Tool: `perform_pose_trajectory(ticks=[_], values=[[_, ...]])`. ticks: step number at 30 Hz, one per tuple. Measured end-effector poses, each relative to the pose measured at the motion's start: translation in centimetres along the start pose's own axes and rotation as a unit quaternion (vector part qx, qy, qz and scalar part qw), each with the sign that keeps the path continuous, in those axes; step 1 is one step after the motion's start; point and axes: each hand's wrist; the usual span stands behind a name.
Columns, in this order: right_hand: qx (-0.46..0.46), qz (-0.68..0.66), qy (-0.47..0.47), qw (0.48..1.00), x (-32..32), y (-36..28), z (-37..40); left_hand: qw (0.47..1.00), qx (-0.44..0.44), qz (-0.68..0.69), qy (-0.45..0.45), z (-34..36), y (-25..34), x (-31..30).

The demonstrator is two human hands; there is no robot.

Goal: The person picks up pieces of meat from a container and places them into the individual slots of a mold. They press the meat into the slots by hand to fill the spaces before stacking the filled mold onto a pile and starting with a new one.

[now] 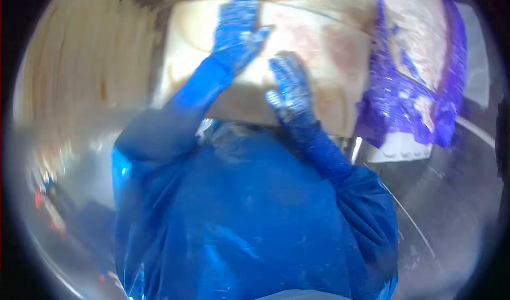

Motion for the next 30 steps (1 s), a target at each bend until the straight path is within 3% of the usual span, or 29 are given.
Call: perform_pose_trajectory(ticks=[1,3,5,7,9,11,12,15,17,20,22,25,26,29,30], values=[[0.027,0.012,-0.015,0.999,-1.2,-1.1,-0.3,0.999,-0.020,-0.017,0.020,-0.8,1.0,-0.5],[0.030,0.022,0.012,0.999,-3.9,-1.5,-1.8,0.999,0.027,-0.034,-0.017,-1.9,2.4,-1.0],[0.025,0.005,0.028,0.999,-7.1,-1.3,-3.8,0.989,0.020,-0.133,-0.067,-0.7,1.0,1.4],[0.047,0.013,0.019,0.999,-12.9,0.7,-4.8,0.992,-0.004,-0.114,-0.053,-1.0,1.3,1.2],[0.189,0.022,0.102,0.976,-17.8,7.4,-5.4,0.991,-0.001,-0.119,-0.053,-1.1,1.4,1.2],[0.188,0.177,0.087,0.962,-23.7,13.2,-9.0,0.990,-0.002,-0.131,-0.058,-1.3,1.7,1.1],[0.144,0.230,0.074,0.960,-25.2,15.8,-9.4,0.988,-0.002,-0.139,-0.065,-1.3,1.9,1.1],[0.100,0.287,0.055,0.951,-23.6,27.2,-8.5,0.984,0.002,-0.161,-0.076,-1.4,1.9,1.3],[0.103,0.293,0.051,0.949,-22.7,28.7,-8.1,0.982,0.003,-0.171,-0.074,-1.3,1.7,1.4],[0.139,0.176,0.013,0.975,-24.5,26.6,-8.3,0.982,-0.008,-0.172,-0.077,-1.3,1.8,1.3],[0.222,-0.086,0.053,0.970,-26.5,29.4,-7.6,0.983,-0.010,-0.170,-0.073,-1.1,1.4,1.5],[0.269,-0.103,0.118,0.950,-26.9,22.4,-8.7,0.984,-0.003,-0.163,-0.065,-0.9,1.2,1.6],[0.266,-0.103,0.120,0.951,-27.1,22.9,-8.6,0.985,0.001,-0.160,-0.058,-1.0,1.2,1.7],[0.263,-0.012,0.160,0.951,-26.4,23.5,-9.4,0.987,0.003,-0.158,-0.038,-0.9,1.0,1.7],[0.202,0.097,0.119,0.967,-25.5,21.6,-10.4,0.987,0.009,-0.155,-0.029,-0.9,1.0,1.7]])
Point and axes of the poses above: each hand's wrist, its own z-axis away from the middle knuckle, its own x-axis out of the palm, y = z × x, and after that the axes turned 12 degrees about y, right-handed
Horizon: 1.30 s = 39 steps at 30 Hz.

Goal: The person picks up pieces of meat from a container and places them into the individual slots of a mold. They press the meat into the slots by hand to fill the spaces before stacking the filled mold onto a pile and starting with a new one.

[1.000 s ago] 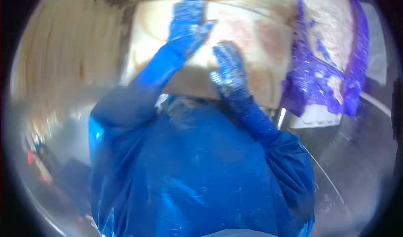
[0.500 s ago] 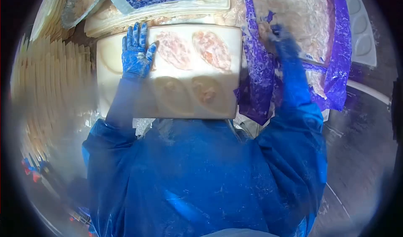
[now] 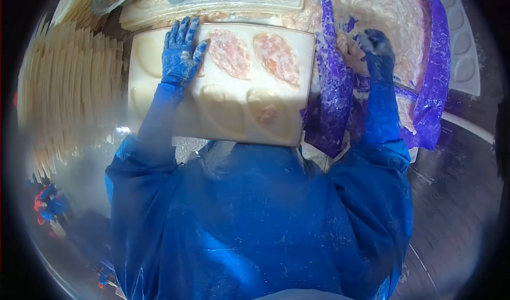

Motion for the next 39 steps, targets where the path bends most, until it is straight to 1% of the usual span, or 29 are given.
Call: perform_pose_trajectory(ticks=[1,3,4,5,6,7,9,10,11,12,13,15,17,19,20,21,22,23,24,25,26,27,29,30,33,34,37,38,39], values=[[-0.080,0.105,-0.014,0.991,0.5,-1.3,0.2,1.000,-0.001,0.000,-0.001,-0.1,0.0,0.1],[-0.113,0.076,-0.096,0.986,3.8,7.1,-1.7,1.000,0.000,0.017,0.016,-0.1,-0.1,0.0],[0.000,-0.057,-0.137,0.989,4.8,10.4,-3.1,0.998,-0.004,0.042,0.038,-0.1,-0.2,-0.2],[0.115,-0.187,-0.178,0.959,5.7,11.4,-3.9,0.998,-0.014,0.036,0.041,0.1,-0.2,-0.7],[0.109,-0.148,-0.181,0.966,3.7,7.6,-3.3,0.981,-0.078,0.147,0.097,0.3,-0.2,-1.2],[0.104,-0.108,-0.185,0.971,1.6,3.1,-2.6,0.945,-0.137,0.257,0.152,0.4,-0.4,-1.8],[0.092,-0.100,-0.140,0.981,-0.6,0.5,-0.9,0.947,-0.141,0.240,0.161,1.8,-0.1,-4.6],[0.089,-0.101,-0.145,0.980,-1.5,-1.9,0.0,0.945,-0.153,0.240,0.163,2.6,0.4,-6.2],[0.109,-0.124,-0.107,0.981,-1.7,-4.6,1.1,0.942,-0.166,0.238,0.165,3.6,0.9,-7.6],[0.131,-0.147,-0.071,0.978,-1.2,-6.4,2.0,0.939,-0.179,0.244,0.162,4.5,1.3,-8.8],[0.131,-0.151,-0.079,0.977,0.0,-6.8,2.9,0.941,-0.184,0.236,0.160,5.3,1.6,-9.5],[0.123,-0.284,-0.105,0.945,3.0,-6.0,5.7,0.915,-0.232,0.280,0.172,7.0,2.0,-10.6],[0.110,-0.411,-0.119,0.897,5.6,-5.4,8.3,0.915,-0.246,0.268,0.176,8.1,2.0,-11.0],[0.055,-0.360,-0.162,0.917,6.6,-8.3,12.2,0.907,-0.254,0.286,0.176,8.9,2.1,-11.5],[-0.068,-0.238,-0.201,0.948,6.5,-10.6,14.6,0.904,-0.250,0.300,0.175,9.3,2.1,-11.5],[-0.198,-0.123,-0.213,0.949,6.4,-12.9,17.1,0.904,-0.250,0.300,0.175,9.7,2.3,-11.8],[-0.391,0.004,-0.219,0.894,6.4,-13.9,18.0,0.908,-0.240,0.305,0.156,10.0,2.5,-12.0],[-0.392,0.004,-0.220,0.893,6.4,-13.7,18.8,0.912,-0.231,0.309,0.137,10.4,2.8,-12.0],[-0.353,-0.003,-0.194,0.915,6.8,-13.2,19.7,0.909,-0.224,0.324,0.141,10.8,3.2,-11.7],[-0.311,-0.011,-0.169,0.935,7.1,-13.0,20.4,0.875,-0.255,0.377,0.163,11.1,4.4,-11.2],[-0.242,-0.034,-0.184,0.952,7.8,-14.2,20.6,0.893,-0.237,0.359,0.134,11.1,5.2,-11.2],[-0.239,-0.036,-0.184,0.953,8.7,-15.8,21.1,0.909,-0.215,0.342,0.104,11.0,5.8,-11.3],[-0.264,0.011,-0.247,0.932,10.6,-18.5,21.8,0.940,-0.187,0.287,-0.012,10.7,6.7,-10.6],[-0.301,0.133,-0.348,0.878,12.5,-17.6,22.2,0.940,-0.185,0.287,-0.012,10.7,6.7,-10.4],[-0.346,0.135,-0.292,0.881,11.4,-14.6,23.6,0.974,0.018,0.225,-0.008,10.7,5.7,-9.8],[-0.367,0.075,-0.263,0.889,10.0,-12.9,23.6,0.965,0.020,0.262,-0.015,10.5,5.3,-10.2],[-0.388,0.063,-0.239,0.888,7.6,-12.0,24.5,0.971,-0.014,0.239,0.019,10.3,6.2,-11.0],[-0.389,0.063,-0.240,0.887,7.7,-12.6,24.3,0.971,-0.015,0.240,0.020,10.5,6.4,-10.6],[-0.358,0.062,-0.213,0.907,7.9,-13.7,24.1,0.970,0.009,0.244,-0.013,10.9,6.5,-9.9]])
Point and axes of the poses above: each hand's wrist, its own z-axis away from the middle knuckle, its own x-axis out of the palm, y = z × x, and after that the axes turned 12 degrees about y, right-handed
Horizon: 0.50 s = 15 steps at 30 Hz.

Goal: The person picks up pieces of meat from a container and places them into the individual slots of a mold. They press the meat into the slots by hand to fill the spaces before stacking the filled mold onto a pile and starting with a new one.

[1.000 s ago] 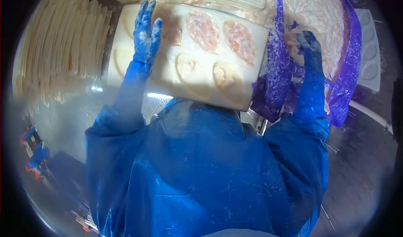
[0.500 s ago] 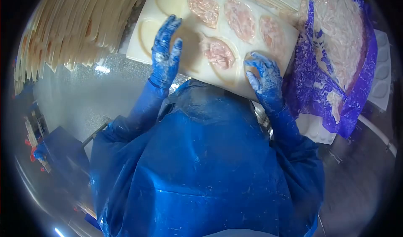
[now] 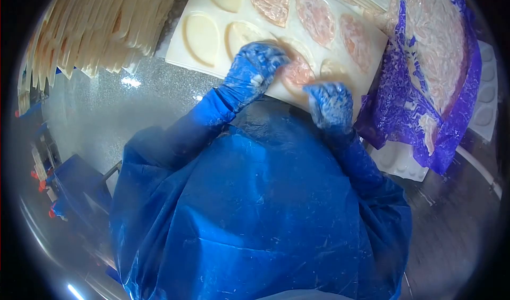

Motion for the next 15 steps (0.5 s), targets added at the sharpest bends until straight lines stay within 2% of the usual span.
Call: perform_pose_trajectory(ticks=[1,2,4,5,6,8,12,14,15], values=[[0.037,0.001,0.027,0.999,0.1,-0.5,-0.6,0.999,0.015,0.004,-0.039,0.4,-0.2,0.5],[0.037,0.001,0.026,0.999,0.7,-0.5,-1.0,0.999,0.015,0.005,-0.039,0.6,-0.6,0.9],[0.001,0.006,-0.039,0.999,2.5,-0.4,-1.6,0.998,0.039,0.034,-0.038,0.7,-1.8,1.1],[-0.056,-0.003,0.044,0.997,2.8,-0.3,0.1,0.994,0.037,-0.010,-0.100,0.3,-1.3,-0.1],[-0.059,-0.003,0.045,0.997,2.2,-0.1,0.4,0.994,0.037,-0.012,-0.098,0.4,-1.0,-0.3],[-0.021,-0.042,-0.016,0.999,1.0,0.0,0.7,0.997,0.026,-0.016,-0.070,0.8,-0.1,-0.1],[0.012,-0.058,0.024,0.998,1.5,-0.3,-0.8,0.997,0.005,0.018,-0.077,0.2,1.0,0.3],[0.047,0.068,-0.116,0.990,1.6,-0.3,-1.5,0.996,0.013,0.007,-0.090,0.1,0.4,-0.2],[0.046,0.070,-0.114,0.990,1.1,-0.4,-2.0,0.994,0.016,-0.004,-0.106,-0.1,0.2,-0.3]])
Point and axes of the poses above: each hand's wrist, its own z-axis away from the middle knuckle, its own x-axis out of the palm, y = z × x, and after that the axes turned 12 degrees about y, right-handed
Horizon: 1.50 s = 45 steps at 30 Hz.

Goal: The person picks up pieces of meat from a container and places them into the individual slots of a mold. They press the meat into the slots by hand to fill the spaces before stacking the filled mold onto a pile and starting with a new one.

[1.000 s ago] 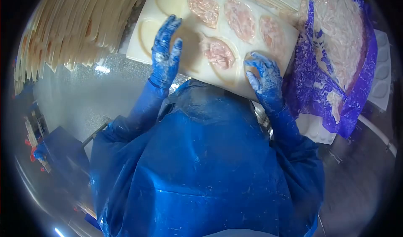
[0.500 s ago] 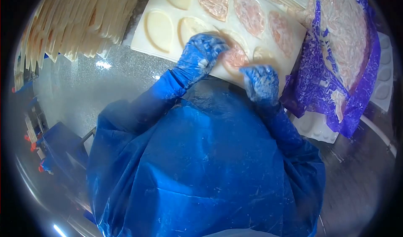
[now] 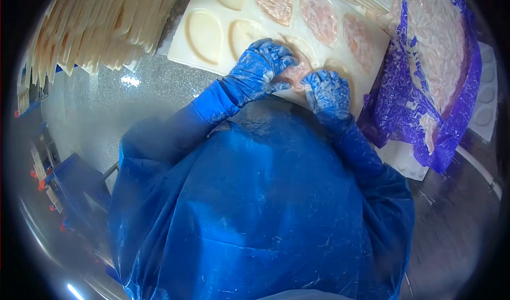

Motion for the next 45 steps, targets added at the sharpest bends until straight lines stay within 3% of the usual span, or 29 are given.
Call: perform_pose_trajectory(ticks=[3,5,7,9,11,13,15,16,17,18,19,22,23,24,25,27,29,31,32,33,34,35,36,38,40,41,43,44,45], values=[[-0.006,0.040,-0.085,0.996,-1.3,0.4,-0.4,0.999,0.005,-0.041,-0.015,-0.6,-0.2,0.2],[-0.076,0.058,0.064,0.993,-0.7,3.3,1.9,0.997,0.004,-0.069,-0.017,-0.9,-0.1,0.5],[-0.079,0.018,0.071,0.994,-0.9,4.7,2.4,0.989,-0.012,-0.114,-0.093,-1.6,-0.1,0.8],[-0.011,0.021,0.112,0.993,-2.0,4.1,2.3,0.992,-0.011,-0.088,-0.084,-1.5,-0.5,0.8],[-0.024,-0.021,0.136,0.990,-2.1,2.2,1.1,0.995,-0.008,-0.065,-0.080,-1.6,-0.2,0.7],[-0.031,-0.067,0.161,0.984,-0.8,1.7,0.7,0.996,0.003,-0.080,0.025,-1.3,1.5,0.7],[0.026,-0.064,0.090,0.994,2.0,2.6,0.3,0.996,0.023,-0.085,0.028,-1.1,2.0,2.6],[-0.046,-0.083,0.117,0.989,1.9,3.6,-0.1,0.995,0.012,-0.097,0.003,-1.1,2.1,3.5],[-0.042,-0.082,0.122,0.988,1.4,4.0,0.0,0.994,0.003,-0.109,-0.019,-1.9,2.6,3.5],[0.004,-0.159,0.120,0.980,0.9,4.3,0.0,0.985,-0.025,-0.123,-0.119,-3.1,2.8,2.9],[0.047,-0.236,0.115,0.964,0.3,4.6,-0.1,0.985,-0.022,-0.124,-0.117,-3.1,2.6,2.8],[-0.018,-0.201,0.134,0.970,-2.1,6.3,-2.1,0.960,-0.200,0.182,-0.066,-3.5,2.5,1.5],[0.054,-0.343,0.142,0.927,-3.5,5.2,-3.2,0.962,-0.197,0.180,-0.067,-3.4,2.7,1.3],[0.119,-0.480,0.166,0.853,-4.8,4.1,-4.2,0.900,-0.257,0.353,0.007,-3.2,3.1,1.3],[0.117,-0.481,0.169,0.852,-6.0,3.8,-4.5,0.799,-0.308,0.511,0.080,-2.9,3.3,1.2],[0.122,-0.378,0.261,0.880,-7.3,3.4,-4.8,0.787,-0.298,0.531,0.099,-2.7,3.9,-0.6],[0.164,-0.393,0.262,0.866,-5.4,3.8,-3.8,0.895,-0.336,0.294,0.012,-2.0,3.5,-3.6],[0.203,-0.418,0.232,0.854,-3.8,2.5,-2.8,0.914,-0.328,0.233,0.061,-1.2,2.0,-2.7],[0.124,-0.288,0.222,0.923,-3.1,1.4,-2.5,0.962,-0.228,0.131,0.069,-1.1,1.5,-2.4],[0.126,-0.287,0.222,0.923,-1.1,1.0,-2.2,0.989,-0.124,0.027,0.076,-1.2,1.2,-2.2],[0.031,-0.160,0.205,0.965,1.7,0.9,-1.8,0.996,-0.038,0.051,0.068,-1.5,1.1,-1.7],[-0.066,-0.028,0.184,0.980,3.1,0.8,-1.8,0.996,-0.038,0.050,0.069,-1.1,0.6,-1.4],[-0.026,0.018,0.102,0.994,1.9,0.3,-1.5,0.996,-0.023,-0.036,0.077,-0.6,0.0,-1.1],[0.036,0.046,0.111,0.992,2.3,2.3,-0.5,0.982,-0.022,-0.156,0.100,-0.1,-0.8,-1.1],[0.157,0.020,0.057,0.986,-1.4,1.3,-0.4,0.991,-0.009,-0.081,0.107,-0.9,0.0,-1.4],[0.157,0.021,0.057,0.986,-1.1,0.7,-0.6,0.993,0.008,-0.010,0.118,-1.6,0.2,-1.4],[-0.007,-0.074,0.257,0.964,0.0,-0.3,-0.6,0.995,0.033,0.027,0.089,-1.6,-1.1,0.6],[-0.087,-0.073,0.219,0.969,1.0,-0.5,-0.6,0.995,0.054,0.013,0.080,-1.5,-2.0,1.2],[-0.084,-0.070,0.222,0.969,1.9,0.0,0.4,0.995,0.076,-0.001,0.071,-1.6,-2.5,1.0]])
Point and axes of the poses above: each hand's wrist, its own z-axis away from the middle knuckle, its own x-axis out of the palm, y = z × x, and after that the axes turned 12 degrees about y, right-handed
